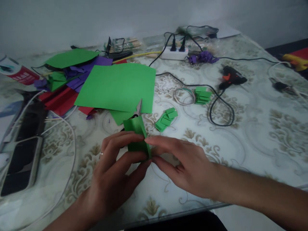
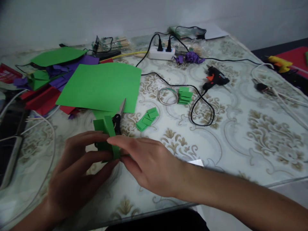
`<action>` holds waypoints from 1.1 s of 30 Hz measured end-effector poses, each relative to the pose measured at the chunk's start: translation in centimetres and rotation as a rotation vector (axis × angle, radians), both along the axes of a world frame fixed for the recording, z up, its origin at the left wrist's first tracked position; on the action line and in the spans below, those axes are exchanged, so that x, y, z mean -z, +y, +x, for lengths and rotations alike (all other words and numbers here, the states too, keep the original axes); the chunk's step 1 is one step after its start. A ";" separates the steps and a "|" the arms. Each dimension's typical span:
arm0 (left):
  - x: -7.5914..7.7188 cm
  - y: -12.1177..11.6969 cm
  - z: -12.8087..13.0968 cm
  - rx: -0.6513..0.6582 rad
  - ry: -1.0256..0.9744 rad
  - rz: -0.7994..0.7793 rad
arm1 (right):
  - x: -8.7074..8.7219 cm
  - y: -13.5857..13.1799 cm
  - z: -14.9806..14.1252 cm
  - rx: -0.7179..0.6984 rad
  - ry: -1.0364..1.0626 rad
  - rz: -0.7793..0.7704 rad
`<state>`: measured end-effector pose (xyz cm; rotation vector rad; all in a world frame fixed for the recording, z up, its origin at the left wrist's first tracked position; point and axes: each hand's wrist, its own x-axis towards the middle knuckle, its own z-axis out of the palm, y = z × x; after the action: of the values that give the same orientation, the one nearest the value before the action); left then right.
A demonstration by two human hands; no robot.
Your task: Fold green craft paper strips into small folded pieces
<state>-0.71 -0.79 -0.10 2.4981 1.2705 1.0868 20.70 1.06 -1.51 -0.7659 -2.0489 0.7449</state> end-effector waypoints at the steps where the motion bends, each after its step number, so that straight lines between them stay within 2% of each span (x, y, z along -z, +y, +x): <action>1: 0.0 0.0 0.0 0.000 0.011 0.016 | 0.0 0.0 0.0 -0.001 -0.003 -0.006; 23: 0.2 -0.2 0.0 0.031 0.080 0.071 | 0.1 0.2 0.0 -0.014 -0.038 0.012; 29: 0.4 -0.2 -0.1 0.030 0.082 0.079 | 0.0 0.1 0.1 -0.010 -0.007 -0.055; 33: 0.1 0.0 -0.2 -0.020 0.047 0.079 | -0.2 0.0 0.0 0.021 0.051 -0.255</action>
<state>-0.93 -0.77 -0.23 2.5885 1.2914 1.1109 20.71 1.09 -1.34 -0.8990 -1.9191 1.0162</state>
